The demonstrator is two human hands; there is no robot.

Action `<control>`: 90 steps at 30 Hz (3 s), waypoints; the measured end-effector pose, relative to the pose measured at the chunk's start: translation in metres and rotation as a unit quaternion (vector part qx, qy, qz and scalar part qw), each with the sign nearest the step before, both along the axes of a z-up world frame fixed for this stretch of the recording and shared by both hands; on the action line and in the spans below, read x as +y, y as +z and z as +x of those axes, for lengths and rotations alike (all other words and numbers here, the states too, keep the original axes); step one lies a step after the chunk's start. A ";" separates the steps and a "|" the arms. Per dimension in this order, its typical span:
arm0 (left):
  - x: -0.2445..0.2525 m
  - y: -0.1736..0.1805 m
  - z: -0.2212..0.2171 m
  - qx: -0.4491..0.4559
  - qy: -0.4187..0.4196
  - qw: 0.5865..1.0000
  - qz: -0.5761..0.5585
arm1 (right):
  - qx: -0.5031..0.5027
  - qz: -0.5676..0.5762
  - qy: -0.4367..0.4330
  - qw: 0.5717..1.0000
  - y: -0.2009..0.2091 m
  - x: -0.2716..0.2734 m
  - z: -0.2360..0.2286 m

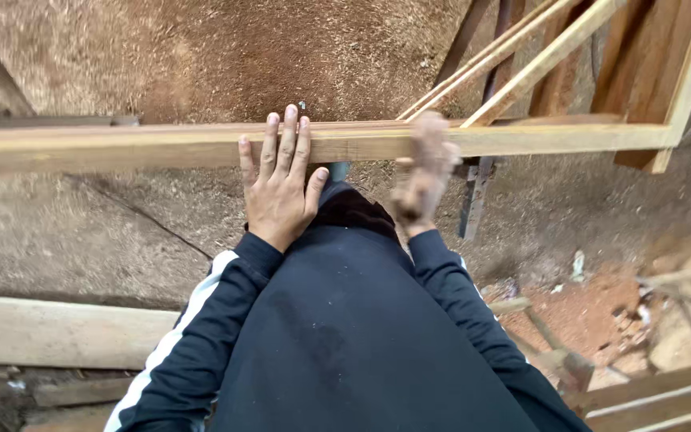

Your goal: The person sands the surface and edges of a wooden frame by hand using a small piece of sandpaper.

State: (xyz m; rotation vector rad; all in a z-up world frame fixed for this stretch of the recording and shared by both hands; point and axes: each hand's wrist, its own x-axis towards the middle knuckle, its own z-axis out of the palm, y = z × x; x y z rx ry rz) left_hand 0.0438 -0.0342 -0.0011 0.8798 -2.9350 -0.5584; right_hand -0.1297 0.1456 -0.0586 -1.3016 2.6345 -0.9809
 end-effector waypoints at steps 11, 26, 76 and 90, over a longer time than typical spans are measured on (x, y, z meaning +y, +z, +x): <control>0.000 0.002 0.004 0.025 0.000 0.999 0.025 | 0.038 0.148 0.122 0.981 -0.061 0.020 0.014; -0.038 0.012 0.038 -0.024 -0.073 0.997 0.008 | 0.074 0.129 -0.019 0.989 -0.006 -0.014 0.024; -0.054 0.012 0.072 0.026 -0.021 0.999 0.026 | 0.061 0.113 0.142 0.982 0.009 -0.093 0.100; -0.094 0.005 0.094 0.013 -0.013 1.000 0.024 | 0.033 0.127 0.120 0.984 0.022 -0.126 0.125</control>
